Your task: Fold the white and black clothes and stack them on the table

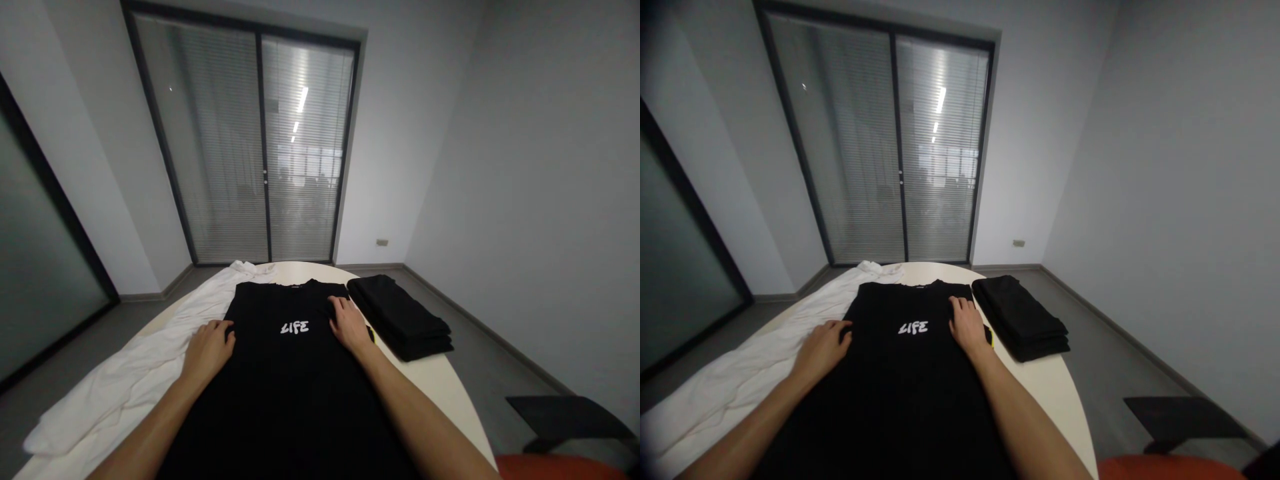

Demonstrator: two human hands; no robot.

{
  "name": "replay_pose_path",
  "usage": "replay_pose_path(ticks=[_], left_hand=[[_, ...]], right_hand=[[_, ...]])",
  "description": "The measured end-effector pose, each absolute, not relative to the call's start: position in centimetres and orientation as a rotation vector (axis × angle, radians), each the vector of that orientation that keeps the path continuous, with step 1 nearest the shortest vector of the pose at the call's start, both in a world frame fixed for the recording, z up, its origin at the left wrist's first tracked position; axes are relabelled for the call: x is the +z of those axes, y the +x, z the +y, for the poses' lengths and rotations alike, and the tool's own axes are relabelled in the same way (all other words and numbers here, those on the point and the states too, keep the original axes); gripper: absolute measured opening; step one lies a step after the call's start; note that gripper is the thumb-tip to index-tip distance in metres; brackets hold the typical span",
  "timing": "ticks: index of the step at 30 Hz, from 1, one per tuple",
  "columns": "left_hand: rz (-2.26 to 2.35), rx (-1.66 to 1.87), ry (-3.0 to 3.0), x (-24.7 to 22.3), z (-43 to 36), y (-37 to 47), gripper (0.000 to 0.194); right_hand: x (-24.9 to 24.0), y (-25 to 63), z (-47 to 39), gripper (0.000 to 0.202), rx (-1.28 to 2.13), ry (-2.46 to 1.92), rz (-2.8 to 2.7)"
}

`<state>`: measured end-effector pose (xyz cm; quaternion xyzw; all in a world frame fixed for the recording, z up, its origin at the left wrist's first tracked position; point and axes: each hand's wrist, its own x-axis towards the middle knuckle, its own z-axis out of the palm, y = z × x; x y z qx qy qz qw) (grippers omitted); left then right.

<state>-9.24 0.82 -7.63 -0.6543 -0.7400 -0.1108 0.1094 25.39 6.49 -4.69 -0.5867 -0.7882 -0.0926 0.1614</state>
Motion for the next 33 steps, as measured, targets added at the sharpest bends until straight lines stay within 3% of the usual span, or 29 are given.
replay_pose_path(ticks=[5,9,15,20,27,33], left_hand=[[-2.169,-0.303,-1.915,-7.6,0.8,-9.1,0.04],[-2.168,-0.303,-1.916,-7.6,0.7,-9.1,0.04],[-2.141,-0.322,-1.931,-7.6,0.8,-9.1,0.04],[-2.14,-0.368,-1.927,-7.8,0.8,-9.2,0.039],[-2.127,-0.387,-1.927,-8.0,0.9,-9.3,0.039],[-2.163,-0.536,-1.964,-8.3,1.2,-9.8,0.04]], right_hand=[[-4.5,25.0,6.7,0.028,-0.148,-1.754,-2.209],[-5.3,24.8,6.1,0.038,-0.044,-1.654,-2.256],[-6.7,25.1,5.3,0.076,0.191,-1.607,-2.352],[-6.4,26.4,6.4,0.075,0.19,-1.671,-2.17],[-6.5,27.9,7.2,0.077,0.393,-1.648,-2.371],[-6.3,27.3,7.1,0.084,0.213,-1.712,-2.372]])
